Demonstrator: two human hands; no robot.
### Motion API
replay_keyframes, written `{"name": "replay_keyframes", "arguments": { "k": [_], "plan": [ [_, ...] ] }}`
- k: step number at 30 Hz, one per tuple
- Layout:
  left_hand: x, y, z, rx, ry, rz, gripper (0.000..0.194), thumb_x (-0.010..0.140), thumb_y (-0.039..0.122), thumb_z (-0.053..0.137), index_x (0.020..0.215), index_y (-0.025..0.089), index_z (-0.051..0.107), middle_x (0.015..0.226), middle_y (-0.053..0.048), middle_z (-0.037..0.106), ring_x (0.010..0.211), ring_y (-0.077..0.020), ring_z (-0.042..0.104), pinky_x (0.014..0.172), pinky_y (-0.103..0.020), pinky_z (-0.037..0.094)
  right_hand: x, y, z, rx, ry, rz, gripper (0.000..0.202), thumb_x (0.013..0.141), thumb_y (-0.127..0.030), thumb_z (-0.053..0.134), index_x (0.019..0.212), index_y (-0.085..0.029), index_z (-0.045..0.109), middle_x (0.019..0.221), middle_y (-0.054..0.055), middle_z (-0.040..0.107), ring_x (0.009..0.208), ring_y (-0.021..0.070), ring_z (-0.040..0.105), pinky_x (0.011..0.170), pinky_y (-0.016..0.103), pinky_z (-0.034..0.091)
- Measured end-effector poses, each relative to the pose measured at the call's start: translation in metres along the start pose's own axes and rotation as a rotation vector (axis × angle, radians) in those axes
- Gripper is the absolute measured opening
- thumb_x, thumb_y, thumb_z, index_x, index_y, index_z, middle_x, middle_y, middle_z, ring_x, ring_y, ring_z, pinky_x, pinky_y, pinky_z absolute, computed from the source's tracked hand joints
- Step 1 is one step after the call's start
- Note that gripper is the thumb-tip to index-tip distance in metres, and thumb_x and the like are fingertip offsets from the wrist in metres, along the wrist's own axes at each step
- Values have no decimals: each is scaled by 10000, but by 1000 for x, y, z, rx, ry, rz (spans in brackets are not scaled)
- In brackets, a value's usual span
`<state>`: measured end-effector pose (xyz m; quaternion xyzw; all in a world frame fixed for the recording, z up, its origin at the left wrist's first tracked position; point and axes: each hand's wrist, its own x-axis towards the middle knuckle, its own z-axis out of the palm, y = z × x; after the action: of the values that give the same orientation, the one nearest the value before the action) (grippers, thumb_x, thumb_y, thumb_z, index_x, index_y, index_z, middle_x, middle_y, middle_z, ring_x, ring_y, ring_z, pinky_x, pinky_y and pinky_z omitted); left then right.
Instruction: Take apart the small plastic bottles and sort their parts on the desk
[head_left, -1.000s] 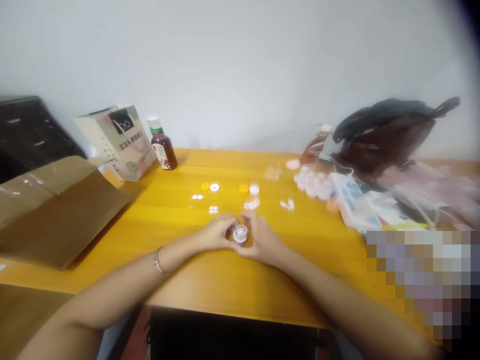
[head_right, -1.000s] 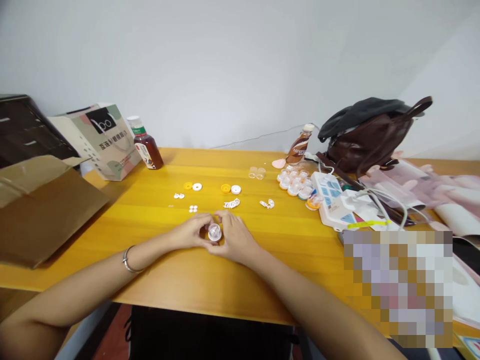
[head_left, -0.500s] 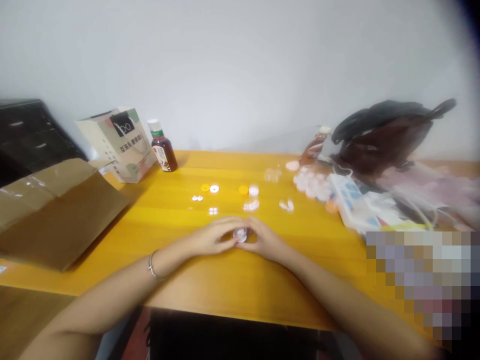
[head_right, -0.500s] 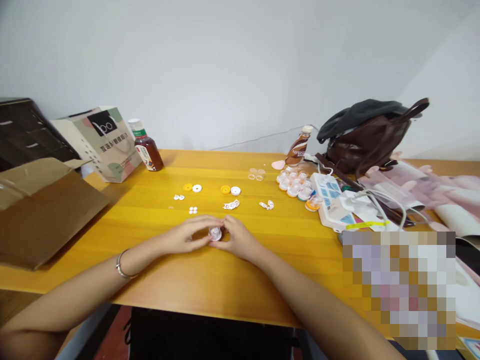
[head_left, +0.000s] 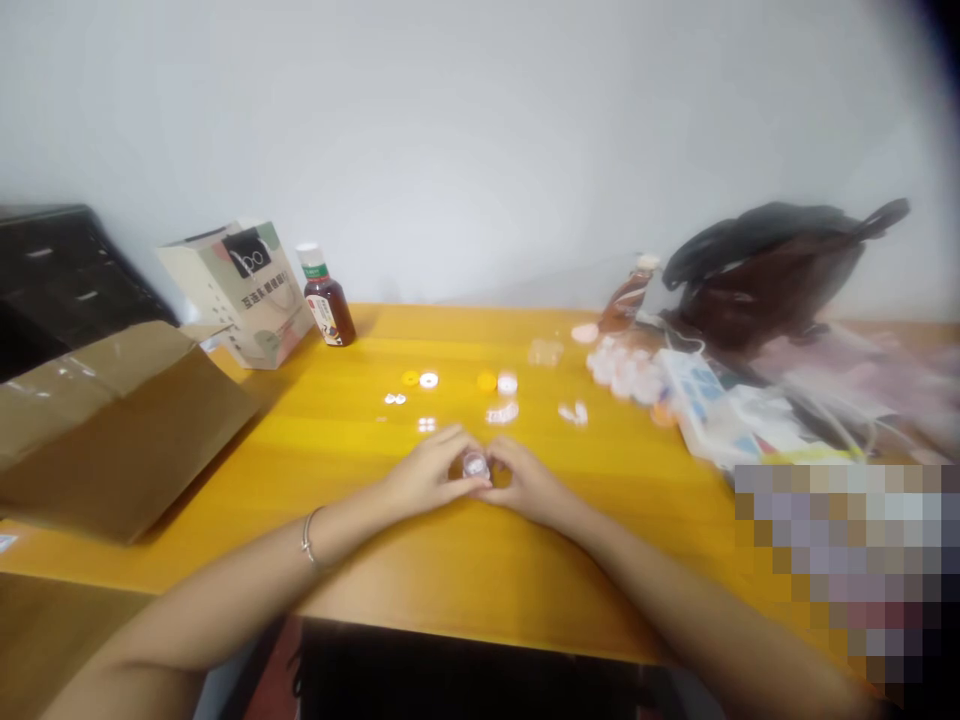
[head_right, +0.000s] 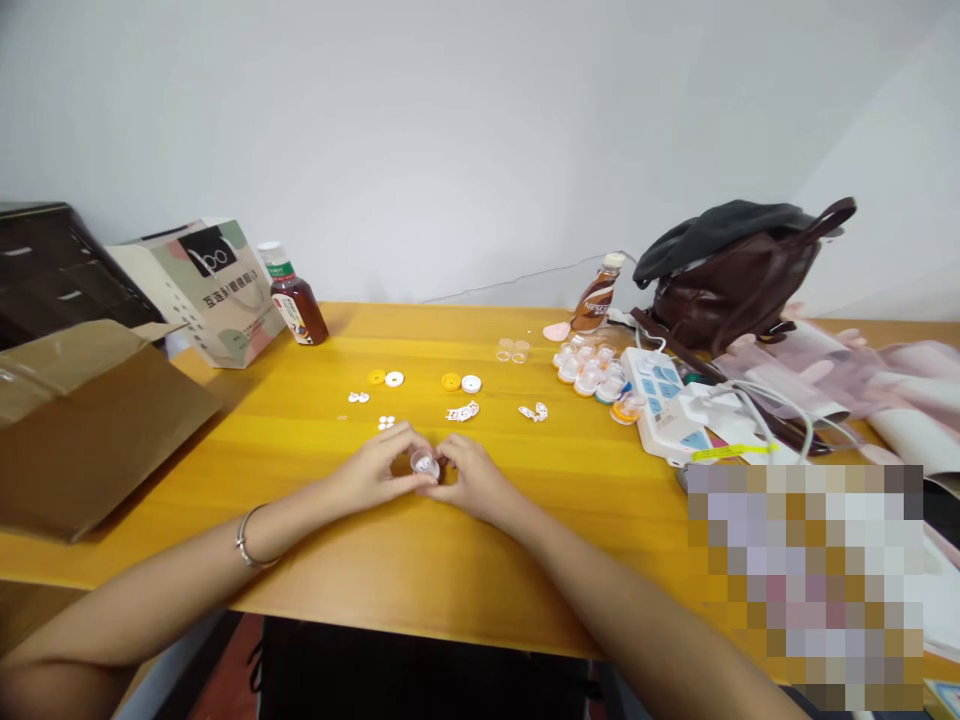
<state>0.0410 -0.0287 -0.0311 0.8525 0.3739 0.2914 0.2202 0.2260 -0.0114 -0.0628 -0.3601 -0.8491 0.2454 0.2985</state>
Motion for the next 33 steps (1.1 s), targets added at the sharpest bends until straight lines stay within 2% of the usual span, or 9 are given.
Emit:
{"name": "replay_keyframes", "arguments": {
  "k": [3,8,11,14,17,20,23,27,33],
  "plan": [
    [1,1,-1,-2,43,-65,388,683,469,644,909,174,534,850,-34,542,785,-167,516,707,-298,438,0,0,1,13,-2,4,214,665,-329,678,755,-182,551,742,14,538,703,154,508,642,278,404],
    [2,6,-17,-174,-217,140,380,824,309,528,1187,225,454,1140,-77,520,1034,-178,493,899,-326,394,-1,1,0,35,-21,29,269,662,-357,685,842,-186,580,773,23,551,714,161,512,657,290,411],
    [3,7,-19,-86,-168,87,305,824,341,525,1104,223,538,1006,-65,560,944,-180,523,857,-339,413,0,2,0,0,-27,32,276,649,-398,688,776,-177,580,737,20,543,694,163,501,638,291,408],
    [3,8,-17,-62,-185,101,541,709,414,644,1189,229,476,1106,-87,508,1037,-217,480,879,-352,412,0,2,1,25,-23,37,309,637,-401,699,825,-182,589,770,25,559,719,168,512,653,290,409],
    [3,8,-18,-106,-284,176,389,820,304,531,1200,247,471,1180,-84,477,1079,-186,467,900,-319,404,1,2,1,23,-29,36,290,643,-398,695,816,-190,590,768,16,553,715,159,509,654,279,402],
    [1,10,-19,-33,-109,74,201,836,303,498,986,201,586,895,-47,568,813,-143,538,753,-287,443,0,1,1,-5,-16,55,281,634,-404,703,753,-185,572,712,-3,528,670,143,489,623,264,391],
    [5,9,-24,32,98,-58,244,782,403,554,817,162,577,721,-12,543,647,-117,498,607,-247,425,0,0,0,12,-12,67,288,618,-385,722,749,-182,565,718,-6,536,670,135,492,626,256,393],
    [38,-11,-43,37,113,-77,264,781,392,550,926,171,564,836,-29,582,746,-135,539,659,-259,440,0,-3,0,27,-19,86,283,614,-355,733,778,-183,580,738,1,558,693,138,507,650,260,401],
    [128,-74,-51,203,68,-178,428,721,216,592,1120,137,457,986,-63,565,854,-148,542,797,-281,443,0,-3,-1,35,-43,92,267,630,-349,723,808,-187,606,763,12,568,717,146,519,682,274,407]
  ]
}}
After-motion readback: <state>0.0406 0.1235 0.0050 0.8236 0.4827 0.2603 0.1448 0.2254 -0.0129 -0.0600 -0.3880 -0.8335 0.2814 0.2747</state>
